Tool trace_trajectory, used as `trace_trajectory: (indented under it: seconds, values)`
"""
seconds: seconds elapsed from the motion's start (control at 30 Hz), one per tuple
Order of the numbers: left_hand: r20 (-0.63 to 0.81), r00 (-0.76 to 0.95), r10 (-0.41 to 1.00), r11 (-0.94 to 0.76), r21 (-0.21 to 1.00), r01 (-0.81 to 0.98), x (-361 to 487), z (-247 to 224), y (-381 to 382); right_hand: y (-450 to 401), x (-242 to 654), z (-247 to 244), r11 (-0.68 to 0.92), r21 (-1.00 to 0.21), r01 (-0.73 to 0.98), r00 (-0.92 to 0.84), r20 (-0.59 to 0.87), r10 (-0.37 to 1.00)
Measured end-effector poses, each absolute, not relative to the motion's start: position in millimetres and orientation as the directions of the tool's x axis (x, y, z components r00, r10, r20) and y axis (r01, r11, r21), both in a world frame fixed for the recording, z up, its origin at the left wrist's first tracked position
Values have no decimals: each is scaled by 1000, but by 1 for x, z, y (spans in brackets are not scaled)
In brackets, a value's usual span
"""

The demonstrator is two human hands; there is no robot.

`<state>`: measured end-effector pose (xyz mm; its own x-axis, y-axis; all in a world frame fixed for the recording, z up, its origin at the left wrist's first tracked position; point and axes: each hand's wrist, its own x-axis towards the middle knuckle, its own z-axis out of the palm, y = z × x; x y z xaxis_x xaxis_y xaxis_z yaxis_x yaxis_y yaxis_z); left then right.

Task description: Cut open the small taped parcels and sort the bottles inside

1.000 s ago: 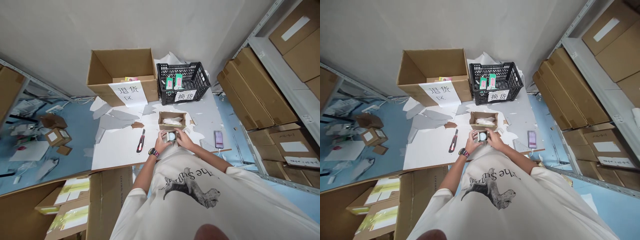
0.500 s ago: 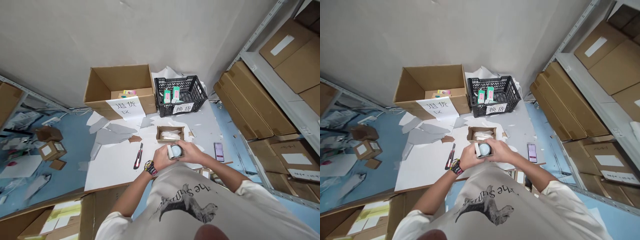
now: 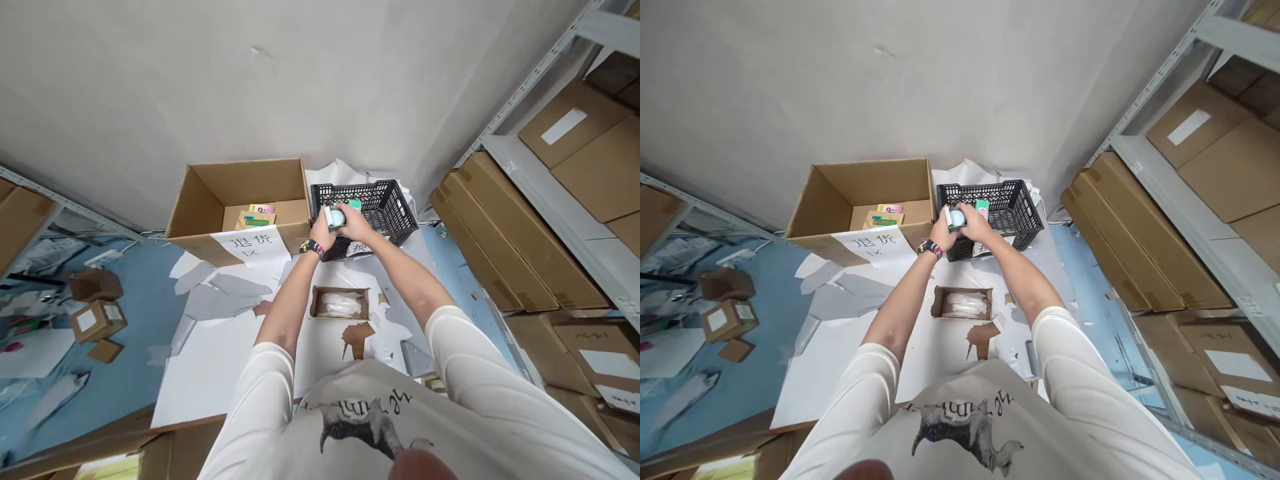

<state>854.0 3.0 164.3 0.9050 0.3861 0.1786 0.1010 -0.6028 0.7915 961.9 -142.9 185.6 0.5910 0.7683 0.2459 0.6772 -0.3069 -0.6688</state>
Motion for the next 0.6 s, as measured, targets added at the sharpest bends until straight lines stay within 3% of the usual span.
trace_trajectory:
  seconds: [0.07, 0.17, 0.3, 0.4, 0.47, 0.53, 0.6]
  values:
    - [31, 919, 392, -615, 752, 237, 840, 138, 3, -136, 966, 152, -392, -680, 620, 588, 72, 806]
    - [97, 942, 321, -630, 764, 136, 799, 107, -2, -136, 967, 122, -464, -684, 563, 576, -77, 814]
    - [100, 922, 375, -458, 884, 90, 720, 68, -4, -156, 958, 107, -511, -648, 564, 669, -3, 743]
    - [-91, 824, 560, -179, 957, 227, 653, 32, 3, -204, 917, 87, -468, -694, 547, 760, 177, 626]
    - [-305, 715, 629, 68, 938, 340, 615, 7, 3, -252, 869, 62, -452, -790, 415, 870, 199, 452]
    - [-456, 681, 574, 213, 885, 413, 591, -14, -5, -300, 814, 31, -455, -870, 190, 963, 75, 257]
    - [-520, 707, 479, 247, 853, 459, 582, -27, -19, -338, 763, 0, -440, -898, 23, 946, -123, 300]
